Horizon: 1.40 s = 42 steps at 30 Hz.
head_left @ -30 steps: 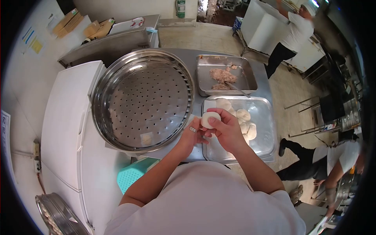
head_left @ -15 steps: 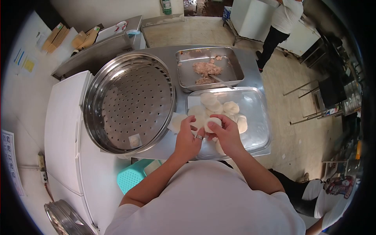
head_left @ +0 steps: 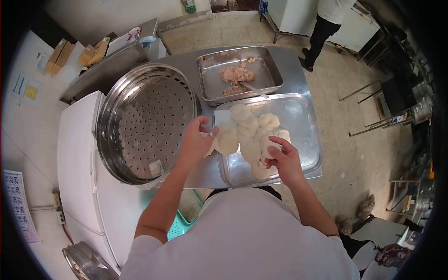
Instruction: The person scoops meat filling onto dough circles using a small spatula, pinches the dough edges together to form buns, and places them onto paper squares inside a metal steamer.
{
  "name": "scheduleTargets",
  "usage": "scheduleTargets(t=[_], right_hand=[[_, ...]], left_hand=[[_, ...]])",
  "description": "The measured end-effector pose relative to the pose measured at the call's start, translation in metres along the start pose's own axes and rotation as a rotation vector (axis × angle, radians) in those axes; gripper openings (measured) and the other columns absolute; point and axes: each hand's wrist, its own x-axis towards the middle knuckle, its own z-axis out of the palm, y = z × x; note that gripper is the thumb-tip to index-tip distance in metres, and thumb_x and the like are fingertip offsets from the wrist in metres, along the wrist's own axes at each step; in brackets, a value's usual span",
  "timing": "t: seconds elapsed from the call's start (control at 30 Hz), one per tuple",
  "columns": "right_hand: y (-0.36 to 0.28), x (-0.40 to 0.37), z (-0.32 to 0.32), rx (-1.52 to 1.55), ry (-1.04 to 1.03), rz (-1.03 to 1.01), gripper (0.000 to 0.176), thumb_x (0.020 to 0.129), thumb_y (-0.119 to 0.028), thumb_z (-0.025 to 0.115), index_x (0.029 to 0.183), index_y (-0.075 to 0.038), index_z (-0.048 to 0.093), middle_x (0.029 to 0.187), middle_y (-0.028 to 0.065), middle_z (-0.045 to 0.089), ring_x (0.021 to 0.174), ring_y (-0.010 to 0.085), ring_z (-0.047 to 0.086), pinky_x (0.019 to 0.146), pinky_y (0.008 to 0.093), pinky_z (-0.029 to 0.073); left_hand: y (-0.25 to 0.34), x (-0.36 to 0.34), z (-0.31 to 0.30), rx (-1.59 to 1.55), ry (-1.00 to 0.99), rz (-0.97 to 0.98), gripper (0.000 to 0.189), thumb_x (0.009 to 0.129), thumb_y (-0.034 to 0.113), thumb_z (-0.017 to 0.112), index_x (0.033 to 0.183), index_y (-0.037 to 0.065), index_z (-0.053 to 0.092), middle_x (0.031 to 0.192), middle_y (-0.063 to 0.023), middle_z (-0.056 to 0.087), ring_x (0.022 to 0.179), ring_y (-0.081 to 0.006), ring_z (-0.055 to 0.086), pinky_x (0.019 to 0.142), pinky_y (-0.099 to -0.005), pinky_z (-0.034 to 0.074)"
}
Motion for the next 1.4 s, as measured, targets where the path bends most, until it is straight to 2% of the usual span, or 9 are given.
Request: scheduleTargets(t=[0.2, 0.3, 0.4, 0.5, 0.7, 0.9, 1.0, 1.2, 1.4], right_hand=[[0.012, -0.008, -0.025, 0.088, 0.02, 0.032, 0.034, 0.098, -0.007, 0.065, 0.13, 0.003, 0.06, 0.096, 0.01, 0.068, 0.073, 0.0172, 0.068, 0.058, 0.0301, 0.057], [0.017, -0.015, -0.028, 0.103, 0.029, 0.043, 0.031, 0.099, -0.007, 0.064, 0.129, 0.003, 0.06, 0.096, 0.0108, 0.069, 0.072, 0.0171, 0.069, 0.058, 0.0297, 0.057], [0.022, -0.021, -0.034, 0.12, 0.059, 0.056, 0.031, 0.099, -0.007, 0.063, 0.129, 0.003, 0.059, 0.095, 0.0114, 0.07, 0.072, 0.0171, 0.068, 0.058, 0.0295, 0.056], [0.03, -0.025, -0.041, 0.142, 0.091, 0.066, 0.034, 0.098, -0.008, 0.066, 0.13, 0.004, 0.06, 0.095, 0.0094, 0.067, 0.072, 0.0173, 0.068, 0.058, 0.03, 0.056], [0.039, -0.026, -0.052, 0.162, 0.116, 0.068, 0.032, 0.099, -0.007, 0.064, 0.128, 0.004, 0.06, 0.096, 0.0119, 0.071, 0.071, 0.0175, 0.068, 0.057, 0.0292, 0.055], [0.033, -0.019, -0.049, 0.122, 0.085, 0.064, 0.032, 0.099, -0.008, 0.064, 0.128, 0.003, 0.06, 0.096, 0.0113, 0.07, 0.071, 0.0164, 0.069, 0.057, 0.0284, 0.056], [0.029, -0.014, -0.046, 0.111, 0.061, 0.057, 0.031, 0.099, -0.008, 0.064, 0.128, 0.003, 0.06, 0.095, 0.0108, 0.07, 0.071, 0.0165, 0.069, 0.057, 0.0288, 0.056], [0.029, -0.009, -0.042, 0.091, 0.041, 0.055, 0.03, 0.099, -0.008, 0.064, 0.127, 0.003, 0.061, 0.093, 0.0098, 0.069, 0.07, 0.017, 0.07, 0.057, 0.0292, 0.057], [0.029, -0.009, -0.041, 0.091, 0.052, 0.051, 0.03, 0.099, -0.008, 0.064, 0.127, 0.002, 0.062, 0.093, 0.0099, 0.069, 0.07, 0.0171, 0.07, 0.057, 0.0288, 0.057]], left_hand=[[0.003, 0.071, 0.027, 0.417, -0.197, -0.021, 0.054, 0.09, 0.043, 0.075, 0.119, -0.002, 0.067, 0.114, -0.019, 0.071, 0.1, -0.0352, 0.07, 0.085, -0.043, 0.056], [-0.001, 0.093, 0.056, 0.681, -0.162, -0.027, 0.056, 0.09, 0.045, 0.075, 0.116, -0.004, 0.068, 0.111, -0.0226, 0.072, 0.102, -0.0377, 0.071, 0.088, -0.0453, 0.057], [0.002, 0.105, 0.064, 0.748, -0.303, -0.03, 0.053, 0.088, 0.044, 0.077, 0.111, -0.004, 0.07, 0.106, -0.0238, 0.073, 0.104, -0.0378, 0.071, 0.09, -0.0455, 0.058], [-0.012, 0.112, 0.071, 0.809, -0.293, 0.015, 0.048, 0.087, 0.04, 0.079, 0.106, -0.003, 0.071, 0.106, -0.0237, 0.074, 0.104, -0.0384, 0.071, 0.089, -0.0453, 0.058], [-0.029, 0.114, 0.065, 0.767, -0.189, -0.015, 0.041, 0.085, 0.031, 0.08, 0.105, -0.003, 0.07, 0.109, -0.0243, 0.073, 0.105, -0.0397, 0.071, 0.09, -0.0468, 0.058], [-0.049, 0.121, 0.069, 0.64, -0.213, 0.018, 0.021, 0.088, 0.011, 0.069, 0.106, 0.001, 0.071, 0.11, -0.0263, 0.071, 0.106, -0.0443, 0.068, 0.094, -0.0492, 0.056], [-0.055, 0.12, 0.067, 0.575, -0.19, 0.143, 0.021, 0.085, 0.005, 0.065, 0.104, 0.003, 0.073, 0.107, -0.0251, 0.072, 0.105, -0.0437, 0.068, 0.093, -0.0488, 0.056], [-0.046, 0.11, 0.062, 0.53, -0.183, 0.231, 0.019, 0.086, 0.006, 0.062, 0.101, 0.007, 0.074, 0.1, -0.0215, 0.073, 0.096, -0.0421, 0.07, 0.086, -0.0492, 0.056], [-0.043, 0.106, 0.063, 0.6, -0.161, 0.253, 0.014, 0.092, 0.013, 0.061, 0.097, 0.007, 0.073, 0.104, -0.0192, 0.072, 0.1, -0.039, 0.069, 0.083, -0.0471, 0.056]])
